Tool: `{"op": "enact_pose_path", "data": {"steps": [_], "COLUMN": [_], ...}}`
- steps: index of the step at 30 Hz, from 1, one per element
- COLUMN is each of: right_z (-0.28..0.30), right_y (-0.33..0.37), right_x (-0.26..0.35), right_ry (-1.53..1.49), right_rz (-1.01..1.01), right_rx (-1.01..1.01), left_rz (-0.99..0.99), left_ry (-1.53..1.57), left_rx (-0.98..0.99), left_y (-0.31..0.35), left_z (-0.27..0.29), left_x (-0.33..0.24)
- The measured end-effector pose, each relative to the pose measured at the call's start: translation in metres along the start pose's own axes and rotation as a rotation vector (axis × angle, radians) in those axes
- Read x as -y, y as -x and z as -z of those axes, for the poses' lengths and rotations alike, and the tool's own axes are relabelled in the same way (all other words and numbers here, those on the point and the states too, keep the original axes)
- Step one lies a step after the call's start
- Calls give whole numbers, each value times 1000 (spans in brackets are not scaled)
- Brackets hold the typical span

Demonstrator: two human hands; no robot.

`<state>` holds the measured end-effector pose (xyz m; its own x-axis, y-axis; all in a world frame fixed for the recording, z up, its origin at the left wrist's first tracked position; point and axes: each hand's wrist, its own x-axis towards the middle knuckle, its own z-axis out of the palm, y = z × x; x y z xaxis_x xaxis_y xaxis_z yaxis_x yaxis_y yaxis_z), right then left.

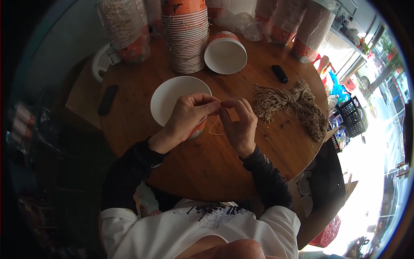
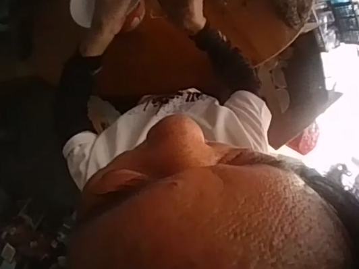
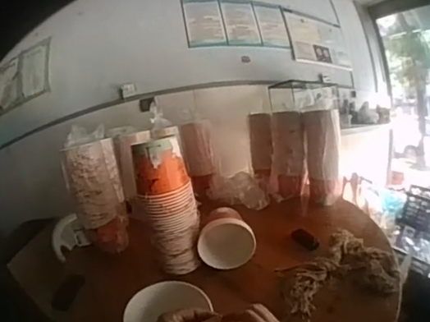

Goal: The person is tying thin strings to paper buckets by threading them through pre-drilled holes.

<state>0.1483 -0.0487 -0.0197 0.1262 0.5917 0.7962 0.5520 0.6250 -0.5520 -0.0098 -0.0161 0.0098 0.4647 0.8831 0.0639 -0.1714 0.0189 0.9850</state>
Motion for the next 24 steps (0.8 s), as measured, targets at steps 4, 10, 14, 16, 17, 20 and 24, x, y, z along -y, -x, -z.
{"op": "enact_pose_path", "data": {"steps": [4,10,14,16,17,20,24], "right_z": [0,1,6,6,5,5,5], "right_y": [1,1,-1,-1,0,0,1], "right_x": [-1,-16,-12,-12,-12,-7,-8], "right_ry": [-9,-502,-547,-561,-582,-627,-587], "right_rz": [-18,-412,-526,-551,-559,-579,-579], "right_rx": [22,109,247,254,248,239,244], "left_rz": [81,44,-109,-200,-292,-404,-372], "left_ry": [54,56,-87,-193,-299,-446,-409], "left_rx": [-18,3,9,22,33,-11,-51], "left_y": [-4,-8,-4,-4,-5,-2,1], "left_z": [3,6,2,3,4,1,1], "left_x": [-2,3,3,6,7,5,4]}}
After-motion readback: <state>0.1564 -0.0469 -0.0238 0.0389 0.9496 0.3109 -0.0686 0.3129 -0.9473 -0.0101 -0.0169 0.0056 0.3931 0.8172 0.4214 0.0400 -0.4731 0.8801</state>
